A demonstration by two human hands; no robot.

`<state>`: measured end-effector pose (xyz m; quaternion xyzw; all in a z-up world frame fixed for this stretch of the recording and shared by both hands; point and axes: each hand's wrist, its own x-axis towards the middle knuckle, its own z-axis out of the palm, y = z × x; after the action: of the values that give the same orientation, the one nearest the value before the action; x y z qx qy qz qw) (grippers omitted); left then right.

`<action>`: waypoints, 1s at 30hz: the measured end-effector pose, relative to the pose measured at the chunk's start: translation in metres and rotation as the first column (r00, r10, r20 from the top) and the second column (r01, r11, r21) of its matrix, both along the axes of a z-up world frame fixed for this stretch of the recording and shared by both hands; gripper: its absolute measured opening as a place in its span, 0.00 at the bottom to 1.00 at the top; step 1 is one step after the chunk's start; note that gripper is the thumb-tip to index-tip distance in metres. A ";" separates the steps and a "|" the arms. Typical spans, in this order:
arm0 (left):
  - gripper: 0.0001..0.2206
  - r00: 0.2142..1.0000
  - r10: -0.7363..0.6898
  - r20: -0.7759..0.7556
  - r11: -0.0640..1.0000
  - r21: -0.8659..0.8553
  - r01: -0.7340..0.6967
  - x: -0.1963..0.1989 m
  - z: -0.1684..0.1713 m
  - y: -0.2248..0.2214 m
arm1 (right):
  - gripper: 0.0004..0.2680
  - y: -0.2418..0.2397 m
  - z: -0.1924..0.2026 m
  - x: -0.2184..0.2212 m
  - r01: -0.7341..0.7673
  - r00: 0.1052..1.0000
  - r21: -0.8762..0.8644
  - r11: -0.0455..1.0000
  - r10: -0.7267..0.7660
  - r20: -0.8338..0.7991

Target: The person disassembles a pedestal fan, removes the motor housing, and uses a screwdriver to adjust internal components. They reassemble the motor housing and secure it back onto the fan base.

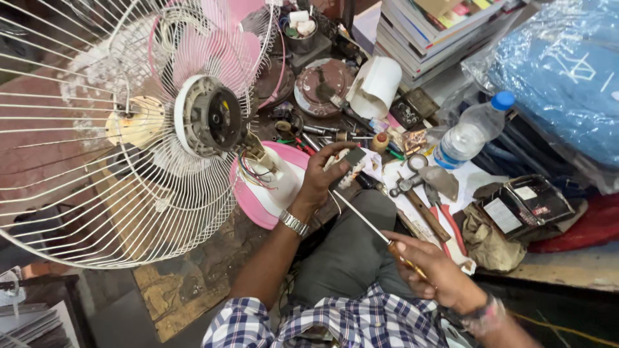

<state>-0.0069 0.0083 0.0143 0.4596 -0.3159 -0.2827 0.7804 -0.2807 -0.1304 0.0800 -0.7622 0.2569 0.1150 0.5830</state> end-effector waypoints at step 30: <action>0.21 0.997 -0.039 -0.063 0.999 0.014 0.040 0.007 -0.025 0.011 | 0.17 0.032 -0.020 -0.001 0.049 0.988 0.076 0.996 -0.060 0.142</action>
<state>0.0005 0.0191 -0.0111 0.4502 -0.2981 -0.3149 0.7806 -0.2814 -0.0981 0.0595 -0.7396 0.2305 0.0528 0.6302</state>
